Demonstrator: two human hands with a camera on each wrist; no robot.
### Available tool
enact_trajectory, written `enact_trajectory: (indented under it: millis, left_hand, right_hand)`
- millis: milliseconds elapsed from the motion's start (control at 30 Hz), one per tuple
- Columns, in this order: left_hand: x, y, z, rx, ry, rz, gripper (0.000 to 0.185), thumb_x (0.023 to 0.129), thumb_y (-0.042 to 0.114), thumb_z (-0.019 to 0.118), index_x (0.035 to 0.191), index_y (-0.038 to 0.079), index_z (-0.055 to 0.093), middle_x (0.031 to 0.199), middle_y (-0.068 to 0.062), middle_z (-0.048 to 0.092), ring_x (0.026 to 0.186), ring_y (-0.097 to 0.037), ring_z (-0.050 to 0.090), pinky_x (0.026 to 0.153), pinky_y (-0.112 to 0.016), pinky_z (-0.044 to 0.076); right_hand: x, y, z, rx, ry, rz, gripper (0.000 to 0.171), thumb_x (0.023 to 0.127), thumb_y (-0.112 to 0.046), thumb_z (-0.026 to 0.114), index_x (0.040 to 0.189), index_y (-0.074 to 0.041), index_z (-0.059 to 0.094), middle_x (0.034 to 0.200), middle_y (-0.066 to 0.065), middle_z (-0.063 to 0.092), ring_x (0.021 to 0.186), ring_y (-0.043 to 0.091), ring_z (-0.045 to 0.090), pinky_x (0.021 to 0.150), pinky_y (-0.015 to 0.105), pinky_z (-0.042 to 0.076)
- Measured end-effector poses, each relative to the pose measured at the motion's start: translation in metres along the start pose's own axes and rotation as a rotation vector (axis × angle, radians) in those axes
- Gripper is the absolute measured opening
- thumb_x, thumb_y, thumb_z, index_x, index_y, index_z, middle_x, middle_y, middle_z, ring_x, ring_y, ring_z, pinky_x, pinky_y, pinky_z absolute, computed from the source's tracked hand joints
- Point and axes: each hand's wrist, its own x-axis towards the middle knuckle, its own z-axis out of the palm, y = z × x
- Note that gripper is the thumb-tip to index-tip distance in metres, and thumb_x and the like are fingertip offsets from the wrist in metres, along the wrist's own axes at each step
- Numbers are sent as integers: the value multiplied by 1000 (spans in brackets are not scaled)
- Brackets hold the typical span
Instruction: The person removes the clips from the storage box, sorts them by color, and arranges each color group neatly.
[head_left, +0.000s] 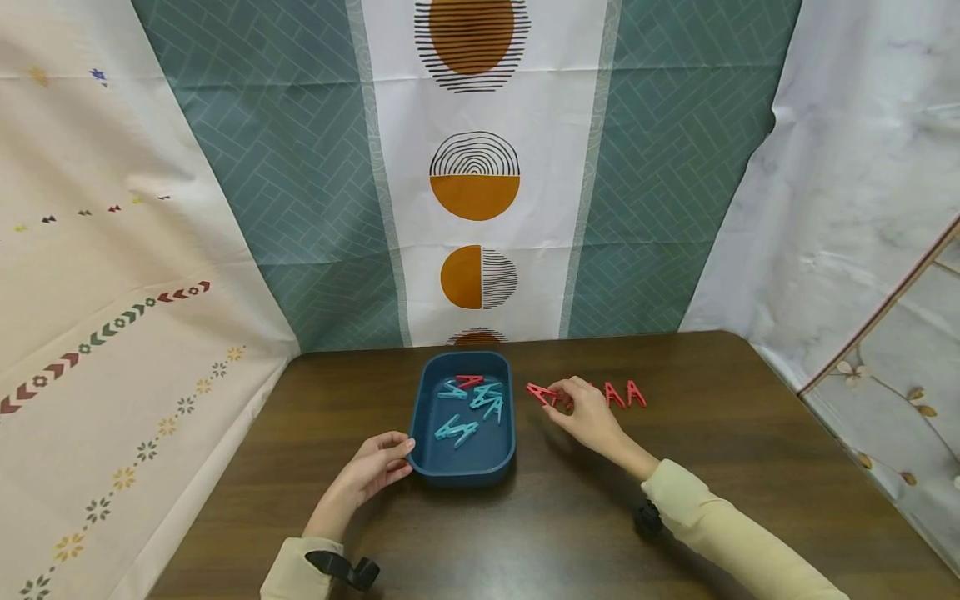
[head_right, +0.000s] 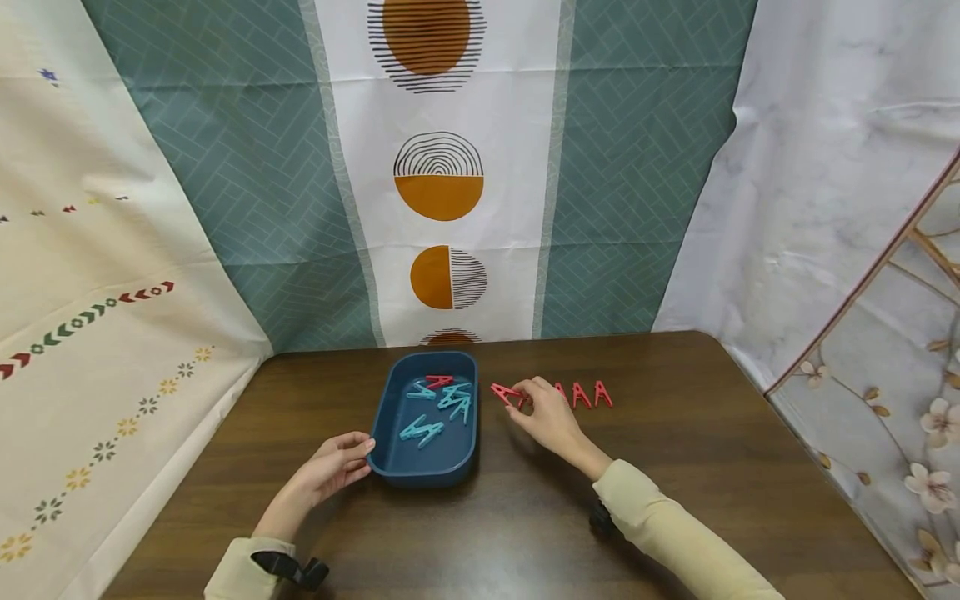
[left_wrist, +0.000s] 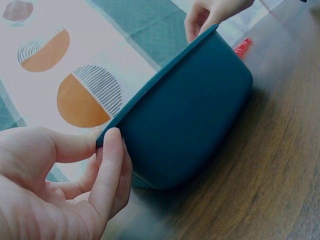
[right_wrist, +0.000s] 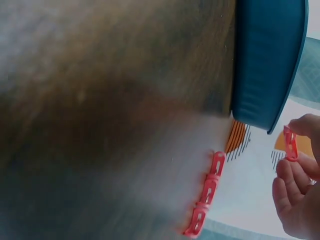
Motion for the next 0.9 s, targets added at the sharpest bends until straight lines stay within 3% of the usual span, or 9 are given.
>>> enact_trajectory:
  millis: [467, 900]
  left_hand:
    - [4, -4, -1, -3, 23, -10, 23, 95, 20, 63, 108, 5, 51, 86, -1, 58, 73, -7, 62, 72, -20, 57]
    - [3, -4, -1, -15, 11, -14, 20, 95, 18, 62, 106, 6, 52, 86, -1, 59, 74, -8, 63, 73, -20, 57]
  right_hand:
    - [-20, 27, -28, -47, 24, 127, 33, 74, -17, 83, 100, -1, 71, 87, 13, 69, 71, 19, 66, 65, 33, 54]
    - [-36, 61, -52, -112, 34, 241, 33, 74, -19, 83, 99, -1, 72, 85, 12, 71, 71, 21, 67, 59, 31, 52]
